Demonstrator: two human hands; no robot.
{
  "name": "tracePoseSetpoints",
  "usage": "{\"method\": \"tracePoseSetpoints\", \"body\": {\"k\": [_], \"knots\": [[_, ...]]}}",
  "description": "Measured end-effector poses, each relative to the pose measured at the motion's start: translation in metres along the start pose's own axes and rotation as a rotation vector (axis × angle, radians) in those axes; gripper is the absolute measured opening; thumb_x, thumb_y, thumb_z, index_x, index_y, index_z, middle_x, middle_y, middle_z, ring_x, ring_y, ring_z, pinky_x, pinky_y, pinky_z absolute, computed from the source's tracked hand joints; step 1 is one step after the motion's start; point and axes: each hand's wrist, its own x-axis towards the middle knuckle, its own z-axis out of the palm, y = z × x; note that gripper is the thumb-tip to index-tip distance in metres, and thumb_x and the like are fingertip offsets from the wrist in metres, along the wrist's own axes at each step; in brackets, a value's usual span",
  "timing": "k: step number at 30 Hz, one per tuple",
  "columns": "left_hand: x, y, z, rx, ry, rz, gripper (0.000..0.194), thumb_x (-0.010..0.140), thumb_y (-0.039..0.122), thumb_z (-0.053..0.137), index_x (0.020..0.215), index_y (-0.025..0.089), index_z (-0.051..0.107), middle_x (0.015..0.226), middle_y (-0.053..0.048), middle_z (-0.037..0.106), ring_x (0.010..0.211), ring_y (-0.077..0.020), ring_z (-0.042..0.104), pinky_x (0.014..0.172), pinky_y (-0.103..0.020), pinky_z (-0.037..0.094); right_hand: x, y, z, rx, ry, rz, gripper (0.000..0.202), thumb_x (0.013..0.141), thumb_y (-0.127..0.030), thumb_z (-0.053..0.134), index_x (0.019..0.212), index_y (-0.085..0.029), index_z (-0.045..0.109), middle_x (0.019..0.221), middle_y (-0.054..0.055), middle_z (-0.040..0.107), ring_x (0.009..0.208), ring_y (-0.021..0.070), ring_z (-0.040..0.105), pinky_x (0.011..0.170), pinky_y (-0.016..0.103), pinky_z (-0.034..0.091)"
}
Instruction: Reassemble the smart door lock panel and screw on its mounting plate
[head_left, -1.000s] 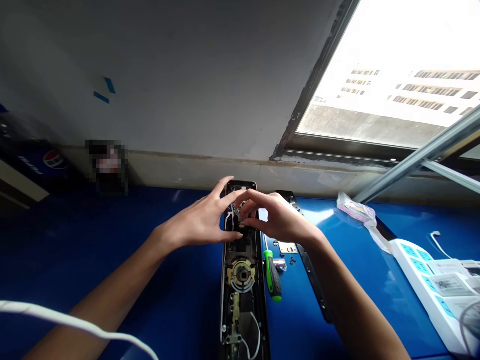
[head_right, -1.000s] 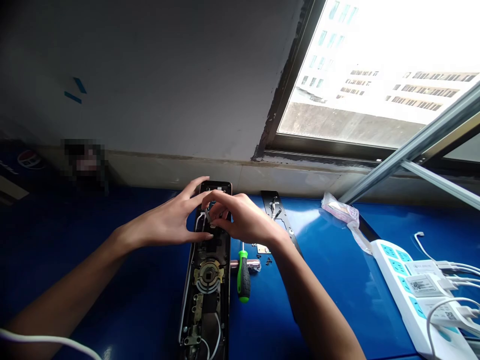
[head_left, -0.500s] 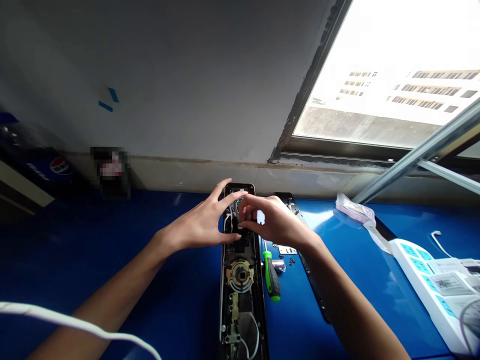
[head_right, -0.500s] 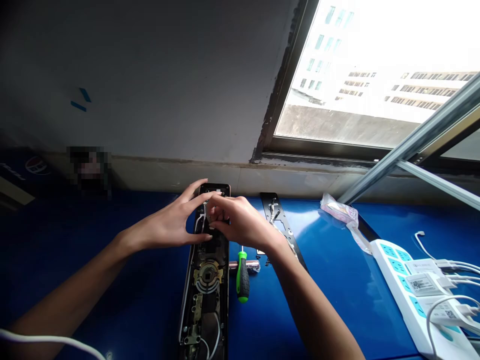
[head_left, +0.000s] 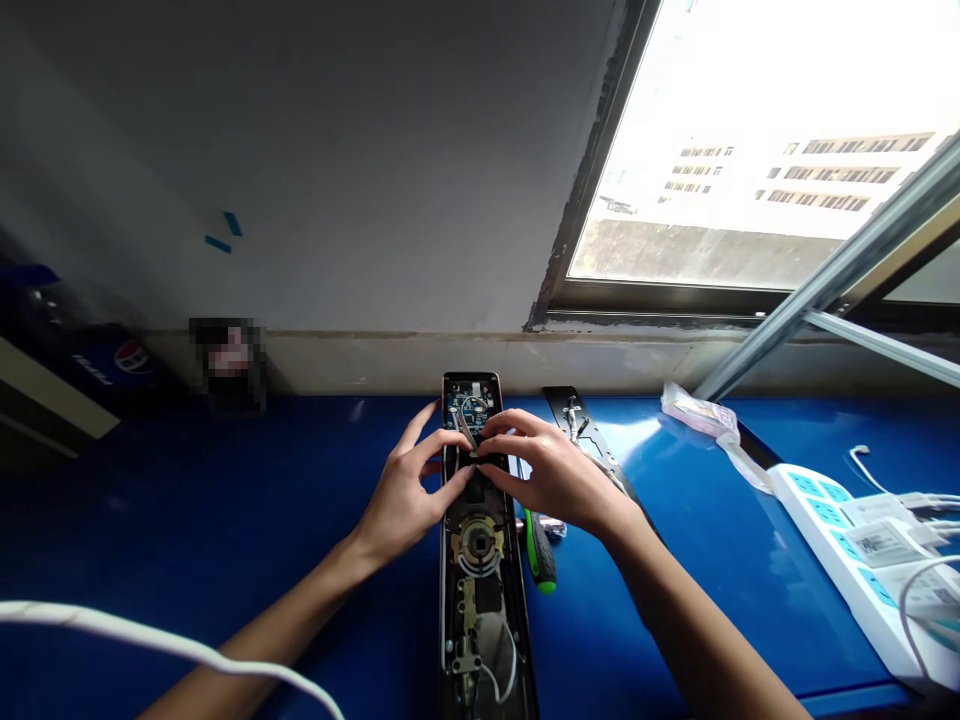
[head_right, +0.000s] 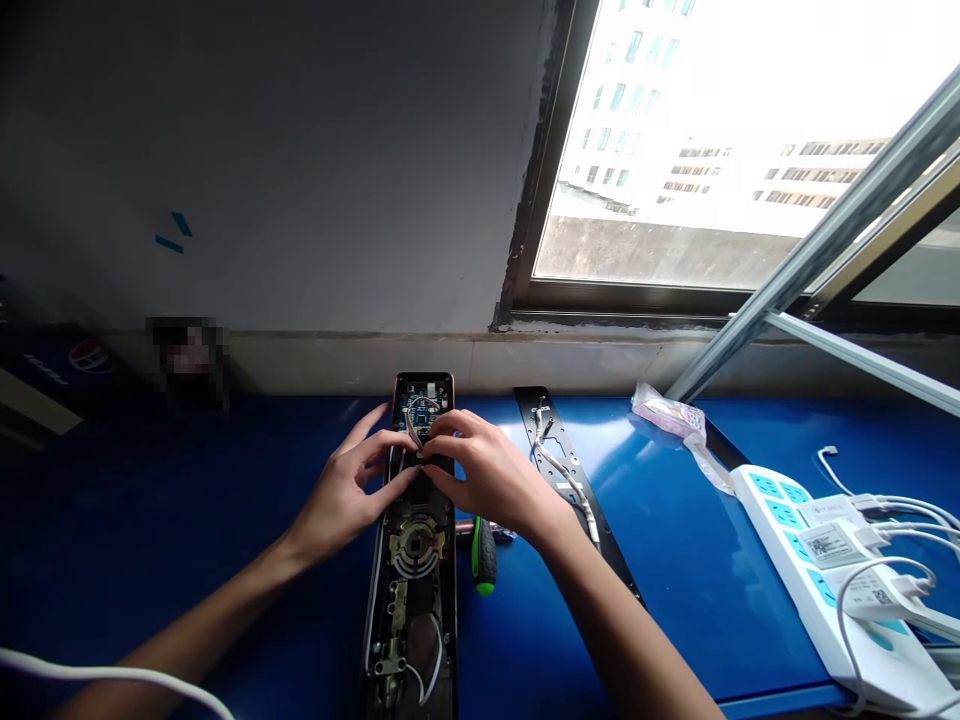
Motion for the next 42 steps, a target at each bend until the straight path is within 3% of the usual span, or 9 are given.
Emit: {"method": "tracePoseSetpoints", "body": {"k": [13,16,19,21,23,26,30,38,42], "knots": [[0.002,-0.003,-0.002,0.049,-0.009,0.063,0.022,0.096,0.042,0.068,0.111,0.027,0.074,0.172,-0.003,0.027,0.136,-0.0337,0.061,0.102,-0.048,0.064,-0.009,0.001,0.012,-0.105,0.047,-0.082,0.02,0.106,-0.019,0.052,0.113,-0.02,0.071,0.122,0.013,0.067,0.105,0.0212,0.065,0.088,0.04,0.062],[0.002,0.0,-0.003,0.067,-0.016,0.065,0.02,0.097,0.041,0.067,0.109,0.027,0.072,0.172,-0.002,0.026,0.139,-0.0336,0.059,0.103,-0.047,0.064,-0.01,0.001,0.008,-0.086,0.059,-0.092,0.019,0.105,-0.019,0.053,0.115,-0.022,0.07,0.129,0.012,0.066,0.116,0.023,0.061,0.095,0.043,0.06],[0.0,0.002,-0.004,0.106,0.018,0.061,0.025,0.096,0.043,0.069,0.114,0.027,0.063,0.171,-0.005,0.025,0.143,-0.0341,0.054,0.107,-0.049,0.061,-0.015,0.003,-0.005,-0.048,0.06,0.094,0.018,0.103,-0.024,0.057,0.119,-0.023,0.065,0.129,0.011,0.066,0.119,0.0221,0.06,0.096,0.04,0.056],[-0.001,0.003,-0.005,0.18,0.052,0.082,0.034,0.093,0.044,0.074,0.116,0.027,0.057,0.171,-0.007,0.023,0.146,-0.0353,0.05,0.113,-0.055,0.055,-0.024,0.004,-0.015,-0.071,-0.01,0.305,0.013,0.103,-0.029,0.057,0.112,-0.021,0.062,0.108,0.008,0.071,0.095,0.0188,0.065,0.079,0.035,0.055],[-0.001,0.005,-0.005,0.281,0.085,0.157,0.037,0.091,0.041,0.077,0.117,0.027,0.056,0.17,-0.008,0.023,0.15,-0.0368,0.044,0.119,-0.06,0.047,-0.036,0.003,-0.019,-0.086,-0.115,0.414,0.016,0.1,-0.035,0.062,0.094,-0.021,0.061,0.079,0.002,0.068,0.068,0.0158,0.06,0.057,0.03,0.043],[0.0,0.01,-0.003,0.392,0.149,0.358,0.03,0.092,0.03,0.076,0.117,0.027,0.06,0.165,-0.009,0.031,0.152,-0.0367,0.038,0.121,-0.061,0.043,-0.053,-0.004,-0.014,-0.079,-0.267,0.486,0.031,0.086,-0.045,0.08,0.083,-0.021,0.06,0.072,0.002,0.069,0.06,0.0153,0.057,0.051,0.029,0.028],[0.007,0.021,0.002,0.44,0.124,0.553,0.022,0.094,0.019,0.072,0.113,0.024,0.064,0.151,-0.01,0.045,0.141,-0.0317,0.049,0.116,-0.052,0.049,-0.061,-0.019,0.001,-0.068,-0.306,0.568,0.016,0.083,-0.026,0.074,0.085,-0.021,0.06,0.073,0.004,0.07,0.061,0.0167,0.058,0.053,0.03,0.024],[0.029,0.039,0.024,0.425,-0.081,0.616,0.015,0.099,0.018,0.063,0.112,0.019,0.069,0.136,-0.012,0.056,0.125,-0.0279,0.059,0.104,-0.046,0.055,-0.062,-0.012,-0.023,-0.012,-0.098,0.683,0.021,0.08,-0.023,0.07,0.099,-0.022,0.062,0.061,-0.003,0.065,0.055,0.0139,0.056,0.055,0.028,0.032],[0.035,0.046,0.031,0.429,-0.082,0.656,0.014,0.1,0.017,0.061,0.111,0.016,0.07,0.131,-0.014,0.059,0.121,-0.0278,0.059,0.101,-0.046,0.056,-0.062,0.0,-0.042,0.019,0.065,0.655,0.021,0.089,-0.028,0.065,0.109,-0.022,0.065,0.08,0.0,0.074,0.064,0.0137,0.063,0.06,0.028,0.042]]}}
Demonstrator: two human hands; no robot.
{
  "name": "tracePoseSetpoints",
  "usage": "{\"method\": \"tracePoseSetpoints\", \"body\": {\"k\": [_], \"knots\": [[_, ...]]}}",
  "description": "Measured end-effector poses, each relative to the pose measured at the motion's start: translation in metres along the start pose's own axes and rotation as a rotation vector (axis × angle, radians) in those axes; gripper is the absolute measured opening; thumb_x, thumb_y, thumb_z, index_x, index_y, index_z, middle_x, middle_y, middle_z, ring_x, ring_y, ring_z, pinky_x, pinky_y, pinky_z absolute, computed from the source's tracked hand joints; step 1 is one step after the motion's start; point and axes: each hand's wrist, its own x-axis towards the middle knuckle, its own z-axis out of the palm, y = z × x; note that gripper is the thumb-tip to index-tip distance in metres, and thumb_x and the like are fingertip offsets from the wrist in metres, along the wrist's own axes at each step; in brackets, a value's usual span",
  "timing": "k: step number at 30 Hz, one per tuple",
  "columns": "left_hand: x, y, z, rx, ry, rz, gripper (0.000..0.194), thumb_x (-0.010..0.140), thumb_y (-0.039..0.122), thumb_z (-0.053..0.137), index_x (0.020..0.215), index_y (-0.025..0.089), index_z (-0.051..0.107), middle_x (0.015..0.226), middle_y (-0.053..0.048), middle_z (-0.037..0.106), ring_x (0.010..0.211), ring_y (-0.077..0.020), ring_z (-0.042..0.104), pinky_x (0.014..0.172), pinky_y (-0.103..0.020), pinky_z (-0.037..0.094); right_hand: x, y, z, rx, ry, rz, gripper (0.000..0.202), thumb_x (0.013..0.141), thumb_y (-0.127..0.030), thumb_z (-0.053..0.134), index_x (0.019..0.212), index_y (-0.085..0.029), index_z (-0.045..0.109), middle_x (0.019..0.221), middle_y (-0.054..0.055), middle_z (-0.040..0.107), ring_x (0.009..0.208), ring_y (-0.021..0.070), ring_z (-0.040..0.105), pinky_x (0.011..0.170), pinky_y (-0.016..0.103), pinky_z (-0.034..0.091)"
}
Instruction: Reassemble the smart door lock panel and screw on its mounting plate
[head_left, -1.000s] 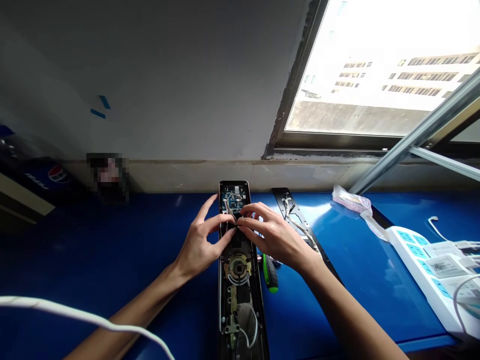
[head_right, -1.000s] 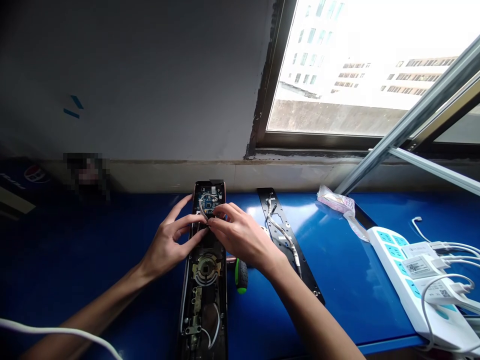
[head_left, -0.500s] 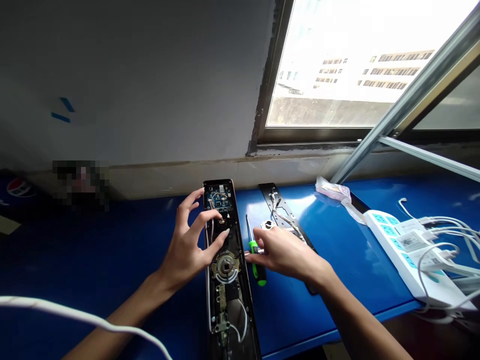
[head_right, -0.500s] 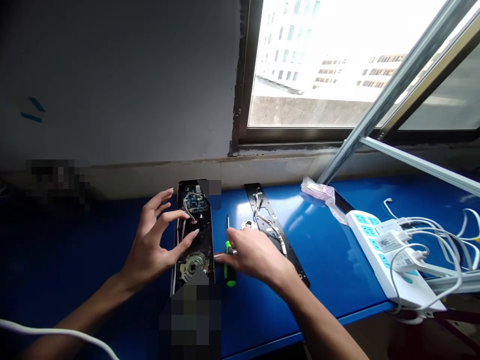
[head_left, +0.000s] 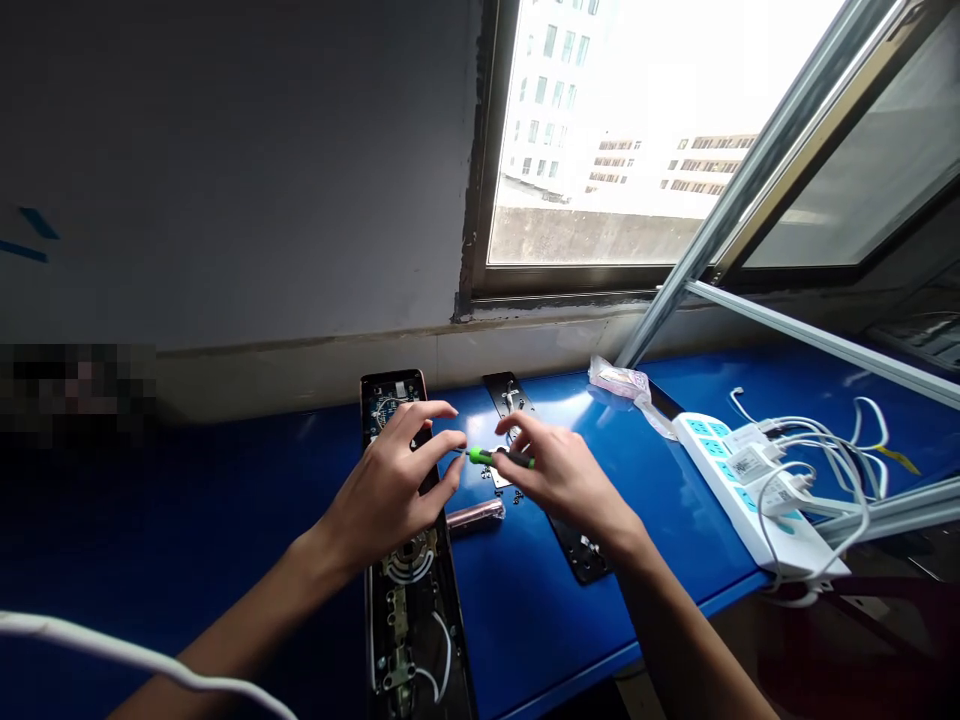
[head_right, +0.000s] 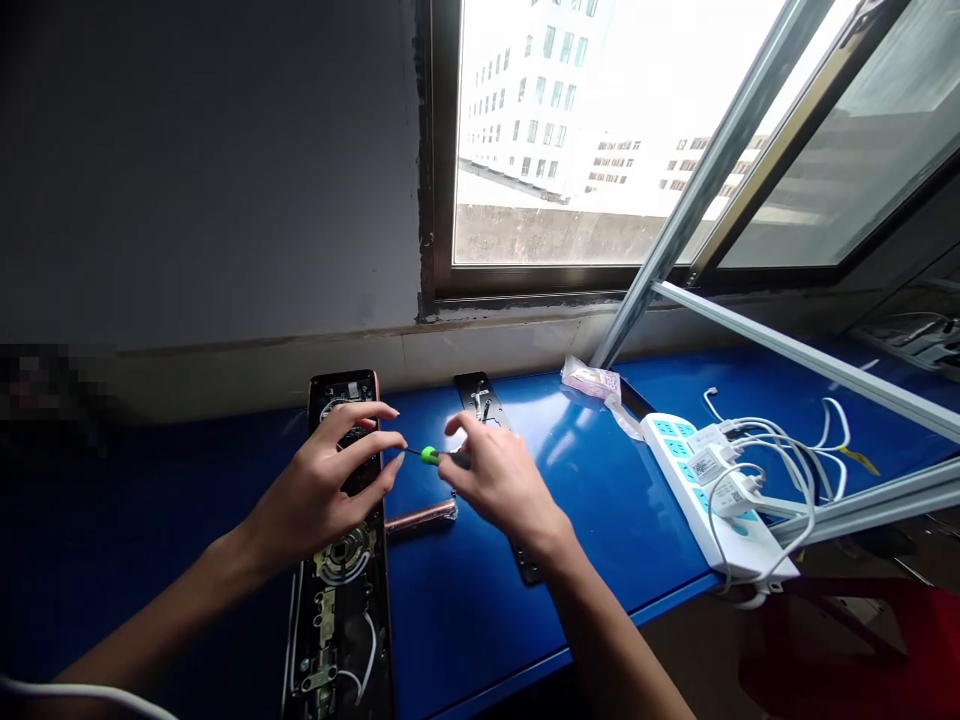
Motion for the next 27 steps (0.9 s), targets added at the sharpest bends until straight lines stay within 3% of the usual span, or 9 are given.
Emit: {"method": "tracePoseSetpoints", "body": {"k": [2,7,9,12,19,23,27], "knots": [[0.005,0.001,-0.001,-0.014,-0.02,0.005,0.015,0.101,0.017,0.06,0.112,0.015,0.07,0.124,-0.013,0.063,0.116,-0.0261,0.061,0.098,-0.044,0.057,0.009,0.002,-0.012,0.047,0.085,-0.029,0.023,0.092,-0.027,0.062,0.114,-0.022,0.066,0.094,0.003,0.077,0.075,0.0144,0.068,0.066,0.028,0.049],[0.011,-0.001,-0.001,-0.039,-0.188,0.037,0.017,0.101,0.019,0.059,0.111,0.014,0.073,0.111,-0.011,0.073,0.113,-0.0266,0.062,0.098,-0.046,0.058,0.044,-0.007,-0.049,0.084,0.263,-0.143,0.022,0.093,-0.035,0.066,0.11,-0.02,0.071,0.096,0.004,0.076,0.082,0.0151,0.07,0.077,0.029,0.054],[0.011,-0.002,0.001,-0.03,-0.261,0.055,0.017,0.101,0.019,0.06,0.107,0.015,0.075,0.107,-0.009,0.076,0.119,-0.0297,0.061,0.102,-0.05,0.057,0.055,-0.015,-0.063,0.02,0.171,-0.34,0.014,0.091,-0.031,0.07,0.099,-0.02,0.074,0.089,0.001,0.075,0.075,0.0126,0.069,0.073,0.027,0.054],[0.007,-0.004,0.004,-0.024,-0.343,0.053,0.018,0.1,0.021,0.06,0.103,0.017,0.077,0.105,-0.007,0.078,0.129,-0.033,0.058,0.108,-0.055,0.053,0.064,-0.024,-0.076,-0.106,0.045,-0.449,0.007,0.09,-0.024,0.07,0.094,-0.02,0.073,0.08,-0.001,0.072,0.068,0.0103,0.064,0.065,0.025,0.05],[0.002,-0.005,0.002,-0.044,-0.464,0.019,0.023,0.102,0.03,0.059,0.097,0.019,0.079,0.1,-0.006,0.079,0.145,-0.0334,0.049,0.119,-0.055,0.043,0.061,-0.027,-0.073,-0.156,-0.01,-0.402,0.008,0.084,-0.022,0.073,0.092,-0.021,0.072,0.072,-0.004,0.069,0.061,0.0079,0.057,0.058,0.023,0.046],[0.003,-0.005,0.004,-0.029,-0.455,0.018,0.027,0.104,0.031,0.057,0.095,0.019,0.079,0.098,-0.006,0.079,0.142,-0.0333,0.051,0.119,-0.054,0.042,0.063,-0.028,-0.069,-0.128,-0.125,-0.401,0.01,0.082,-0.021,0.076,0.091,-0.022,0.075,0.074,-0.005,0.072,0.062,0.0068,0.059,0.058,0.02,0.047],[0.001,-0.006,0.006,-0.028,-0.428,0.031,0.025,0.103,0.03,0.059,0.097,0.018,0.079,0.1,-0.006,0.08,0.14,-0.0324,0.053,0.117,-0.053,0.044,0.068,-0.027,-0.064,-0.144,-0.151,-0.397,0.009,0.082,-0.02,0.076,0.091,-0.021,0.076,0.072,-0.005,0.071,0.059,0.0064,0.057,0.056,0.02,0.045]]}}
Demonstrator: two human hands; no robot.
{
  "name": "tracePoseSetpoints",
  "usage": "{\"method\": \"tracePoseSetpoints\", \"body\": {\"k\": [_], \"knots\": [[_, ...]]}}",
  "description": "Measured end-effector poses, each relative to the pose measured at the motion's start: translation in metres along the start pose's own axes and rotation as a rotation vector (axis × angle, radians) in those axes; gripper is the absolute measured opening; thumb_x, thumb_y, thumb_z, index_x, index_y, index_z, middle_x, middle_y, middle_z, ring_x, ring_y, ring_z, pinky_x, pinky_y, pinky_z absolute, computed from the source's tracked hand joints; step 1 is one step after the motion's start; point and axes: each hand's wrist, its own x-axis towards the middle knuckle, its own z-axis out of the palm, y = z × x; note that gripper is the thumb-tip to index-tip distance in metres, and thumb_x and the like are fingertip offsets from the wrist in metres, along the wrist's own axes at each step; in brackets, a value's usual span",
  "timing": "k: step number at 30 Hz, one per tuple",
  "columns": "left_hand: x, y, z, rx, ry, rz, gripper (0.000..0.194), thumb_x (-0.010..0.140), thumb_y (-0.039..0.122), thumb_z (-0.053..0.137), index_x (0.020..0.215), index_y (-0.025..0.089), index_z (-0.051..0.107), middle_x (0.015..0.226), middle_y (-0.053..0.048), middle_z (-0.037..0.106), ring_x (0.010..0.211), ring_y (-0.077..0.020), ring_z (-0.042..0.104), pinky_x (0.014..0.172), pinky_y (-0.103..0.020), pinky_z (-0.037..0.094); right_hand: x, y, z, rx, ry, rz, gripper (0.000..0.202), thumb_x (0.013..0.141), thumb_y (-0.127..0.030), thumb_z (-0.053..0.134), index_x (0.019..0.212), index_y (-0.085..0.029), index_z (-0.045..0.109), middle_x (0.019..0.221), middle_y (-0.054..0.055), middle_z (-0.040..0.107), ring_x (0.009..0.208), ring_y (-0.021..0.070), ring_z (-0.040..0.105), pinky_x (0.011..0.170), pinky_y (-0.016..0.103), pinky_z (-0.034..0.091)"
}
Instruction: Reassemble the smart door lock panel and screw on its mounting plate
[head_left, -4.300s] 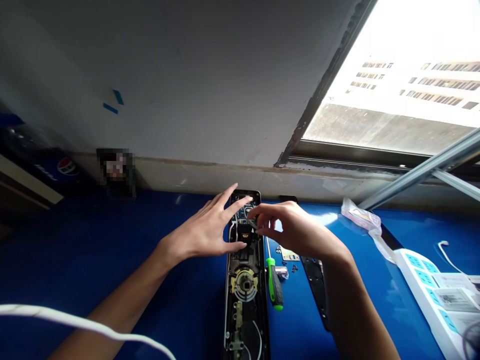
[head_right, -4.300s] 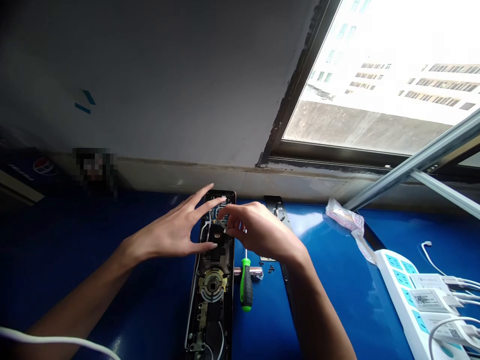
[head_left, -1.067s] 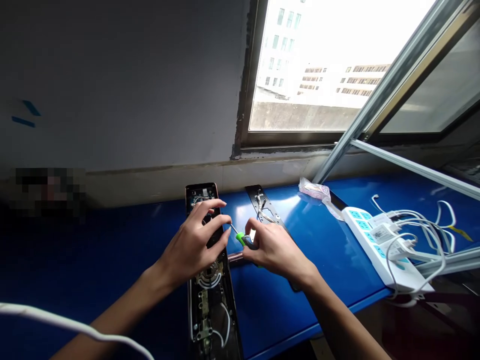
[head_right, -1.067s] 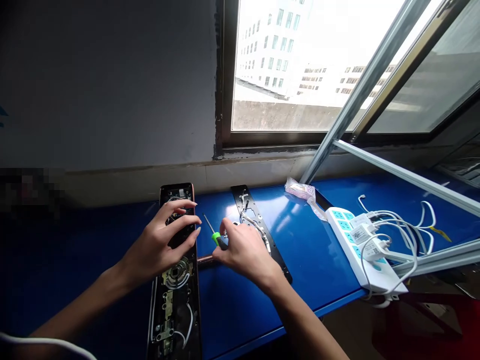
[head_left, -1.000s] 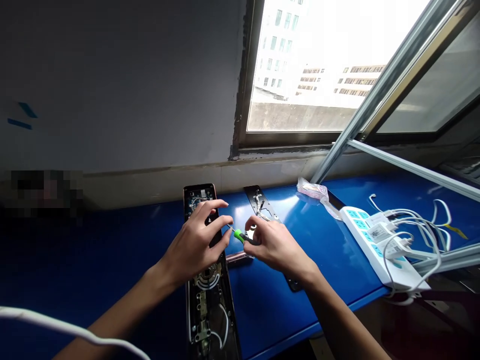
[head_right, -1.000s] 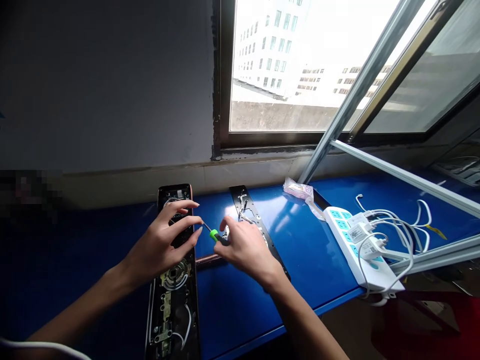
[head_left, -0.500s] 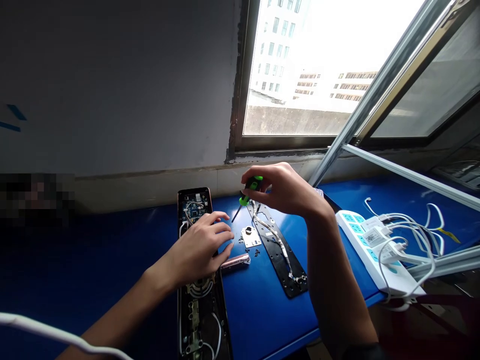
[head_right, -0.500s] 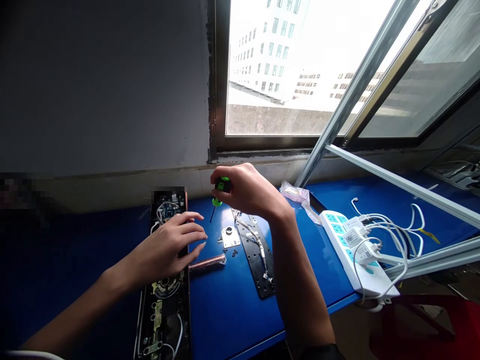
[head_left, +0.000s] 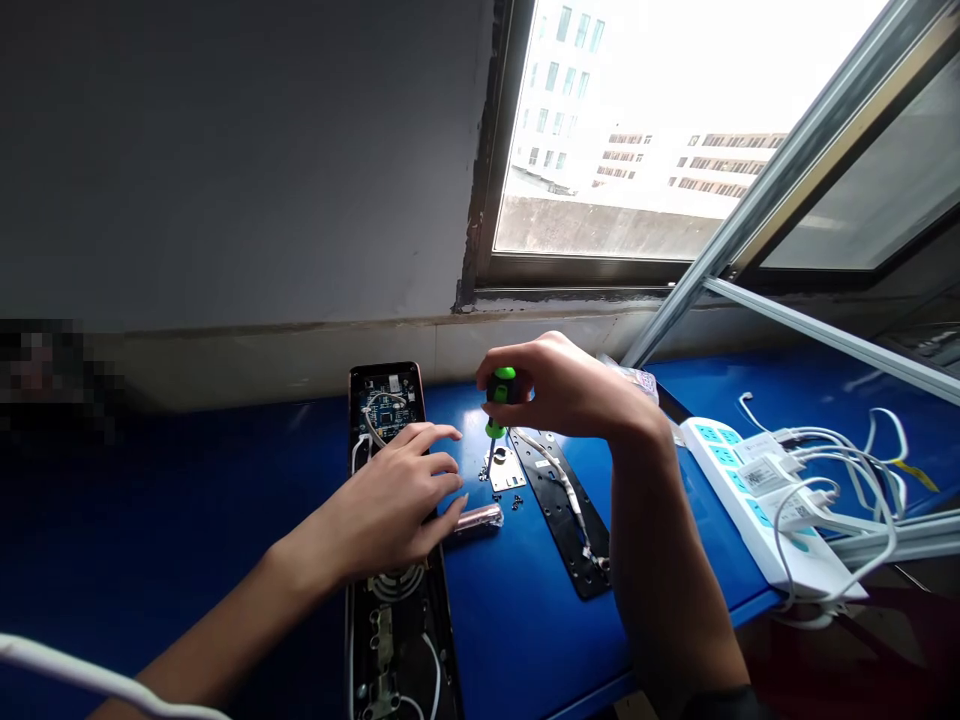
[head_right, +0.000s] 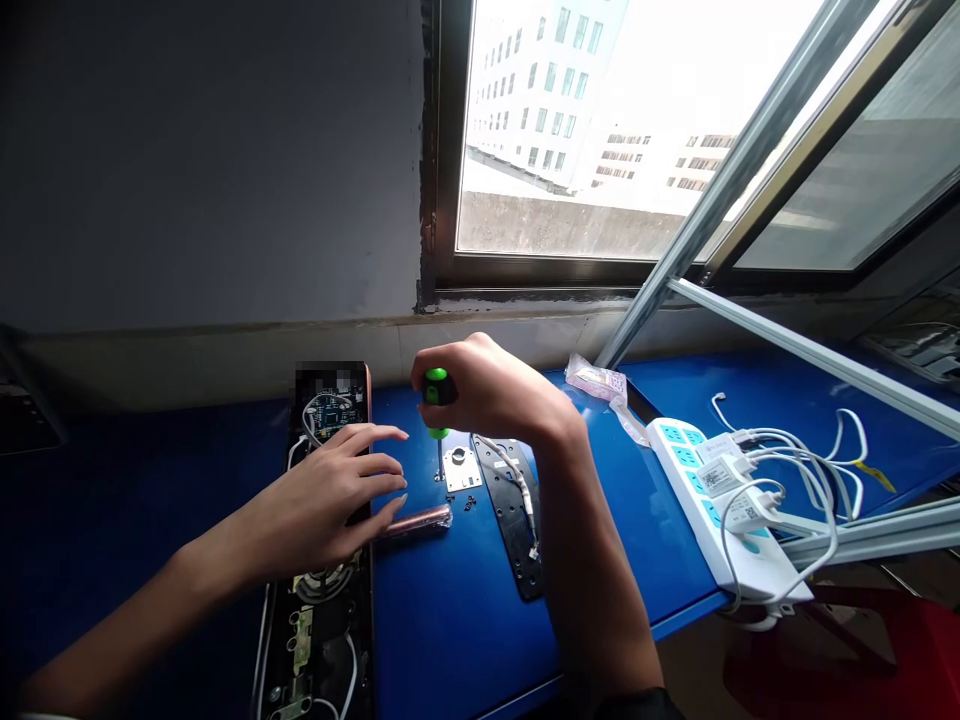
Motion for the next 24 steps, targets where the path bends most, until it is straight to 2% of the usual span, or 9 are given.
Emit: {"method": "tracePoseSetpoints", "body": {"k": [8,14,18,21,24], "knots": [[0.0,-0.001,0.0,0.048,0.027,0.051,0.026,0.105,0.024,0.055,0.097,0.017,0.079,0.101,-0.008,0.079,0.135,-0.0352,0.057,0.112,-0.057,0.049,0.003,0.004,0.006,-0.004,-0.01,0.004,0.007,0.081,-0.02,0.075,0.087,-0.021,0.076,0.07,-0.003,0.068,0.06,0.0078,0.053,0.056,0.022,0.043],[0.0,-0.004,-0.007,0.001,0.105,0.071,0.023,0.104,0.02,0.056,0.106,0.018,0.078,0.105,-0.009,0.078,0.13,-0.0324,0.059,0.103,-0.05,0.058,-0.001,0.0,-0.001,0.016,0.036,-0.013,0.012,0.08,-0.018,0.072,0.091,-0.02,0.074,0.072,-0.004,0.068,0.06,0.0076,0.054,0.058,0.023,0.043],[-0.003,-0.004,-0.023,-0.039,0.18,0.06,0.021,0.101,0.019,0.059,0.111,0.018,0.078,0.105,-0.01,0.076,0.115,-0.0279,0.065,0.093,-0.043,0.062,-0.004,-0.001,-0.005,0.07,0.185,-0.068,0.02,0.08,-0.015,0.068,0.099,-0.019,0.074,0.072,-0.004,0.067,0.062,0.0088,0.055,0.059,0.024,0.045],[-0.014,-0.005,-0.04,-0.096,0.145,-0.02,0.023,0.099,0.021,0.063,0.116,0.021,0.077,0.106,-0.007,0.076,0.102,-0.0229,0.068,0.087,-0.037,0.062,-0.007,-0.006,-0.005,0.176,0.369,-0.084,0.024,0.083,-0.015,0.067,0.106,-0.02,0.073,0.078,-0.002,0.068,0.067,0.011,0.06,0.06,0.026,0.048],[-0.029,-0.009,-0.056,-0.187,0.075,-0.135,0.031,0.097,0.025,0.067,0.127,0.026,0.073,0.11,-0.004,0.075,0.095,-0.0181,0.071,0.082,-0.031,0.061,-0.008,-0.013,-0.004,0.382,0.534,-0.151,0.026,0.086,-0.017,0.069,0.11,-0.024,0.072,0.089,-0.002,0.071,0.074,0.0131,0.067,0.064,0.028,0.057]]}}
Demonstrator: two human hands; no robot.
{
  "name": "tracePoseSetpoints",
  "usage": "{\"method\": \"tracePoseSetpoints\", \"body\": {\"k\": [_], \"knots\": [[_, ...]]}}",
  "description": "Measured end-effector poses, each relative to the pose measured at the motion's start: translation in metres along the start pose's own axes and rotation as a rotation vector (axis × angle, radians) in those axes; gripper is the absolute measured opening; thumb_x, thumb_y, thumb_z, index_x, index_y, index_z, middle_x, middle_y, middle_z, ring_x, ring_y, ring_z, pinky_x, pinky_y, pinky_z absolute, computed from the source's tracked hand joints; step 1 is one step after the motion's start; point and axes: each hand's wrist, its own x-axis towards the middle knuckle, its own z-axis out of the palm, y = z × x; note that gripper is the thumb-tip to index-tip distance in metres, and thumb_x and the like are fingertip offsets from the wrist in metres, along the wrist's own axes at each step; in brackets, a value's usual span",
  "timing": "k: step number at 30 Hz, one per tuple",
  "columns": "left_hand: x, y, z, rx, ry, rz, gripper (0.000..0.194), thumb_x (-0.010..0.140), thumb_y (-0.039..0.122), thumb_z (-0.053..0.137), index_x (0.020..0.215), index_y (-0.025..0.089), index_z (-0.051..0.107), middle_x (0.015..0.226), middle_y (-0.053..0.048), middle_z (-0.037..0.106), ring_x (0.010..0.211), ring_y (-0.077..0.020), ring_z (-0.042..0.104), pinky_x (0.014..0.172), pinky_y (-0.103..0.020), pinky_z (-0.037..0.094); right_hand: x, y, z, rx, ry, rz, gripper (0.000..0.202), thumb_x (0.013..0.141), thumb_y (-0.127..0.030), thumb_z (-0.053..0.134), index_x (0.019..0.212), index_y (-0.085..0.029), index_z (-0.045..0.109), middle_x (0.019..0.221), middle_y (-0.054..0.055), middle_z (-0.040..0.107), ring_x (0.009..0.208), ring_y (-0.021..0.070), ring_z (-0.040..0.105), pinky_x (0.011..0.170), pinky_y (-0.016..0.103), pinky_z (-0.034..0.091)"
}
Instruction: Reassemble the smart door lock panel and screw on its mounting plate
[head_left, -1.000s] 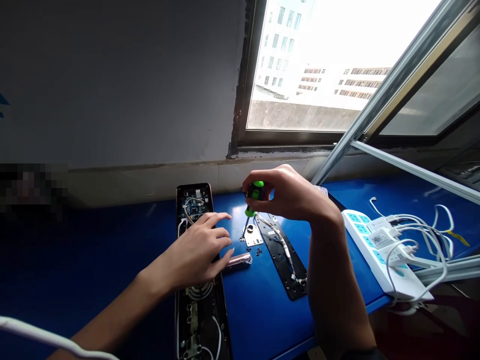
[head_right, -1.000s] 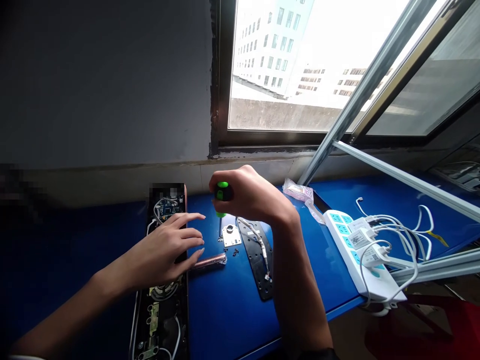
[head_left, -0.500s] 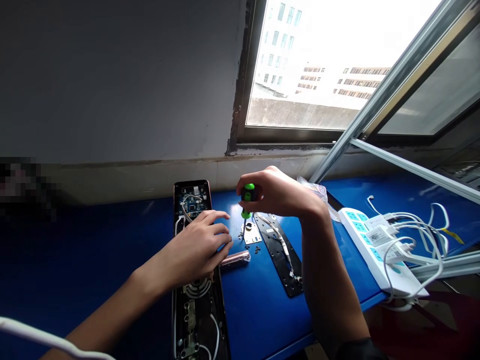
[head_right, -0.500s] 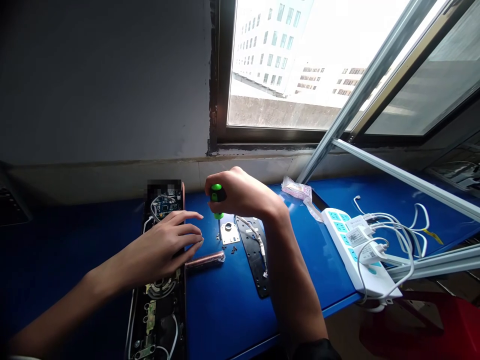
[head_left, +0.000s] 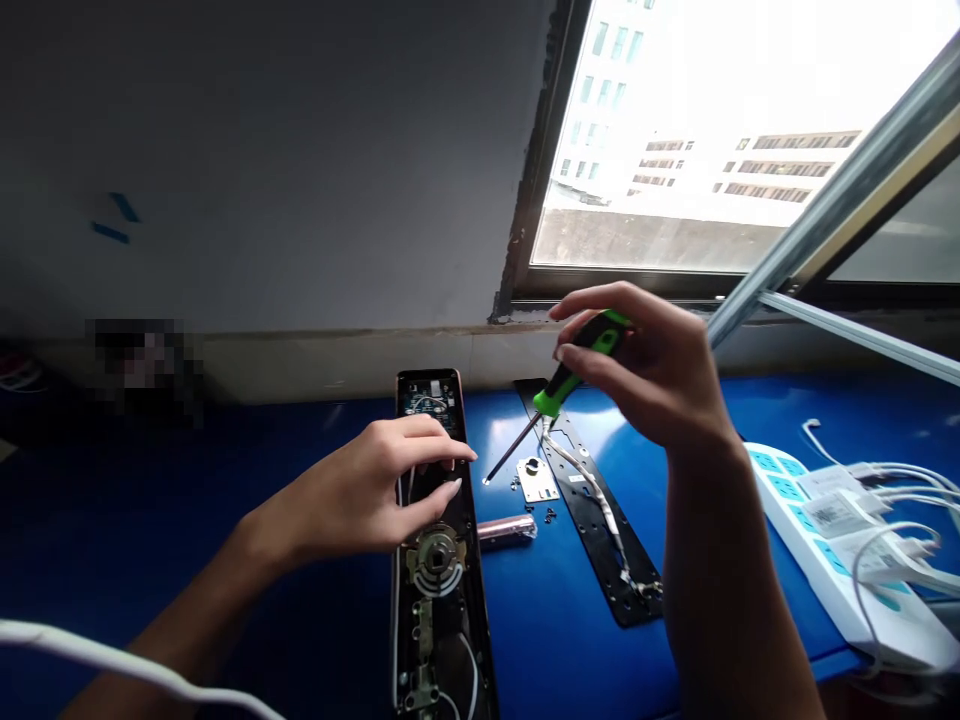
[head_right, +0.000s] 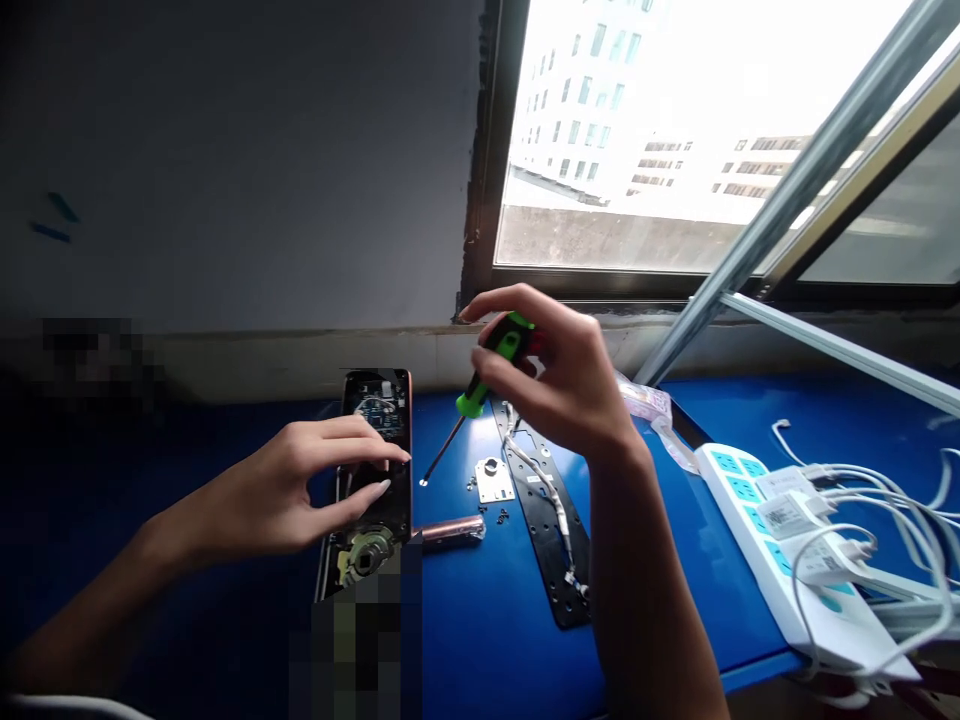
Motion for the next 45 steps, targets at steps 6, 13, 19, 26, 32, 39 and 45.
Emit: {"method": "tracePoseSetpoints", "body": {"k": [6,13,19,26,32,39,45], "knots": [[-0.011,-0.009,-0.015,-0.056,-0.005,-0.134,0.025,0.094,0.032,0.074,0.117,0.025,0.078,0.1,-0.001,0.078,0.087,-0.0162,0.073,0.076,-0.026,0.058,0.001,-0.007,0.016,0.107,0.217,-0.086,0.024,0.086,-0.018,0.075,0.107,-0.027,0.075,0.093,-0.001,0.075,0.083,0.0166,0.074,0.07,0.031,0.064],[-0.003,-0.012,-0.003,-0.093,0.052,-0.099,0.018,0.1,0.031,0.067,0.097,0.02,0.081,0.088,-0.002,0.079,0.074,-0.0155,0.072,0.065,-0.025,0.053,0.002,-0.013,0.027,0.083,0.216,-0.068,0.024,0.083,-0.016,0.077,0.105,-0.027,0.075,0.092,0.0,0.076,0.083,0.0184,0.076,0.07,0.034,0.065],[-0.005,-0.017,-0.005,-0.117,0.086,-0.127,0.021,0.103,0.024,0.061,0.107,0.021,0.081,0.103,-0.003,0.081,0.09,-0.0171,0.075,0.079,-0.026,0.057,0.002,-0.006,0.031,0.093,0.296,-0.113,0.023,0.083,-0.017,0.079,0.103,-0.028,0.077,0.093,0.0,0.075,0.084,0.0191,0.075,0.067,0.034,0.063],[-0.006,-0.019,-0.006,-0.132,0.189,-0.175,0.021,0.095,0.02,0.071,0.112,0.023,0.082,0.102,-0.003,0.083,0.088,-0.0192,0.078,0.078,-0.029,0.062,0.003,-0.006,0.034,0.101,0.289,-0.158,0.029,0.084,-0.017,0.078,0.105,-0.037,0.078,0.094,-0.002,0.075,0.086,0.0202,0.075,0.072,0.038,0.064],[-0.006,-0.019,-0.004,-0.2,0.128,-0.151,0.005,0.091,0.023,0.078,0.092,0.019,0.081,0.084,0.0,0.081,0.073,-0.0165,0.076,0.068,-0.026,0.058,0.002,-0.009,0.037,0.154,0.305,-0.189,0.029,0.083,-0.013,0.077,0.106,-0.031,0.078,0.092,0.0,0.075,0.084,0.0204,0.074,0.072,0.038,0.062],[-0.007,-0.02,0.0,-0.162,0.188,-0.048,0.005,0.089,0.02,0.081,0.091,0.018,0.078,0.078,0.002,0.078,0.067,-0.0123,0.072,0.064,-0.022,0.054,0.0,-0.011,0.037,0.076,0.267,-0.169,0.026,0.085,-0.018,0.075,0.108,-0.03,0.074,0.094,0.0,0.074,0.084,0.0198,0.075,0.074,0.038,0.064],[-0.009,-0.021,0.004,-0.064,0.144,0.039,0.006,0.093,0.019,0.075,0.099,0.017,0.077,0.083,0.0,0.077,0.07,-0.0127,0.071,0.065,-0.023,0.051,-0.001,-0.013,0.035,0.082,0.244,-0.191,0.029,0.084,-0.016,0.075,0.11,-0.028,0.074,0.096,0.0,0.074,0.085,0.018,0.075,0.073,0.034,0.065]]}}
